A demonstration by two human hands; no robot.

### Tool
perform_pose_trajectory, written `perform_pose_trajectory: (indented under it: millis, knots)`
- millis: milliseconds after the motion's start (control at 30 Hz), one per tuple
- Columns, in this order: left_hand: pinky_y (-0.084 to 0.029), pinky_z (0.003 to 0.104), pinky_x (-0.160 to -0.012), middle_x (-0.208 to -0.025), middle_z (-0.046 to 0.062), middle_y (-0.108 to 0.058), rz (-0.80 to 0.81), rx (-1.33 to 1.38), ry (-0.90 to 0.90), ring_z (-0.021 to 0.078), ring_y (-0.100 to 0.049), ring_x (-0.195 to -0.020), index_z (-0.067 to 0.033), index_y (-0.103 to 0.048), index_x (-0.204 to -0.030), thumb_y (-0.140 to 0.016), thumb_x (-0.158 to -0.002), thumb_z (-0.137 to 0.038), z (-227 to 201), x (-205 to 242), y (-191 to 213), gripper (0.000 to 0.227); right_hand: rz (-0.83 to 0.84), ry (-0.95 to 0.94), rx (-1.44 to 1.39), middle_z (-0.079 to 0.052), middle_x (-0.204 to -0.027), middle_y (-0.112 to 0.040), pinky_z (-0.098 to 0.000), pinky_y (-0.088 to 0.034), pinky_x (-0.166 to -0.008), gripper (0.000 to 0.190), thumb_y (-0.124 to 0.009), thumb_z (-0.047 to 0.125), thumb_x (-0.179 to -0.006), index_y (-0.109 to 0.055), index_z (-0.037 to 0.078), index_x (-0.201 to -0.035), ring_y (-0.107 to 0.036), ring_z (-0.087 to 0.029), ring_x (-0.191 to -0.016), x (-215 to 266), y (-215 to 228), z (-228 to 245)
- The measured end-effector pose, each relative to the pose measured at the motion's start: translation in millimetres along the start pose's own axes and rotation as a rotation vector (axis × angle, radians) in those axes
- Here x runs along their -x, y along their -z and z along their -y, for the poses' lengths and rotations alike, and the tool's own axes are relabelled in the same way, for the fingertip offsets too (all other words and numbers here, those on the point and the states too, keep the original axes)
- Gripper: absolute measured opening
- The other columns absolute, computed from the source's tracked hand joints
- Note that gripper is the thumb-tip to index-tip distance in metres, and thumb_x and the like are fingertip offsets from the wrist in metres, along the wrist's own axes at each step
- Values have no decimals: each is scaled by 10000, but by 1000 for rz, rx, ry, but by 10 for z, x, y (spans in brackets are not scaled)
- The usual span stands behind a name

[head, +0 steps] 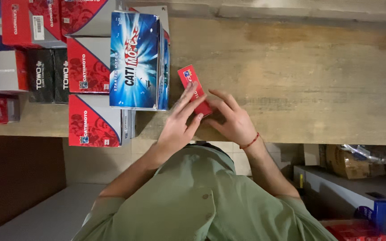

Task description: The person picks up a red product box, writes information from it into a notebook, opens the box to reveal a small white item, and then places the box on a shelf among other similar boxes.

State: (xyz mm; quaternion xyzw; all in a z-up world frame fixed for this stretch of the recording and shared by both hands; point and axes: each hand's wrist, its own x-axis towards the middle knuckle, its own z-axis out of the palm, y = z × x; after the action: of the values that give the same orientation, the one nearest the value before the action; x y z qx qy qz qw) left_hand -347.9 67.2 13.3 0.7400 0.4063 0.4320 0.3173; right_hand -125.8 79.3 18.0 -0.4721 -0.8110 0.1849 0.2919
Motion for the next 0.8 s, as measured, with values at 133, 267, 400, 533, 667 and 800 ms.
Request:
perform_pose_trajectory:
  millis: [133, 267, 400, 533, 667, 800]
  knots:
    - [-353, 535, -1358, -1823, 174, -352, -10, 26, -8, 417, -321, -1695, -114, -626, -1606, -646, -1121, -94, 4, 34, 21, 486, -20, 92, 55, 5, -1532, -651, -465, -687, -879, 531, -879, 130, -871, -709, 233, -1364, -791, -320, -1144, -32, -105, 31]
    - [-310, 571, -1375, -1843, 189, -282, 22, 61, 19, 452, -261, -1707, -106, -586, -1633, -649, -1104, -13, 36, 58, 59, 541, -76, 113, 117, -11, -1466, -707, -425, -675, -878, 450, -840, 76, -903, -763, 229, -1319, -803, -281, -1122, -28, -154, 18]
    - [-282, 619, -1372, -1869, 179, -208, 58, 56, 48, 459, -203, -1722, -127, -525, -1685, -681, -1129, -115, -8, 46, 96, 578, -154, 50, 325, -125, -1298, -757, -470, -667, -844, 382, -728, -1, -976, -805, 179, -1304, -804, -357, -1061, 44, 27, -183]
    - [-309, 621, -1346, -1831, 139, -320, 139, -5, 70, 414, -283, -1703, -165, -506, -1704, -687, -1135, -203, 43, 69, 69, 599, -243, -53, 273, -93, -1530, -663, -405, -671, -923, 526, -696, 4, -963, -769, 207, -1443, -796, -277, -1129, -41, 170, -10]
    - [-295, 824, -1279, -1861, 220, -142, 134, 7, 118, 522, -237, -1687, -178, -419, -1737, -734, -1093, -130, -78, -24, 130, 718, -186, -162, 238, -56, -1501, -667, -448, -659, -960, 542, -906, 230, -939, -753, 250, -1458, -778, -281, -1215, -40, 167, -63]
    - [-333, 856, -1230, -1878, 226, 59, 99, -10, 218, 580, -104, -1702, -214, -255, -1808, -755, -1106, -190, -126, -37, 115, 862, -237, -196, 105, -123, -1508, -592, -486, -637, -1071, 413, -780, 84, -1069, -747, 199, -1464, -729, -365, -1316, -79, 129, -125]
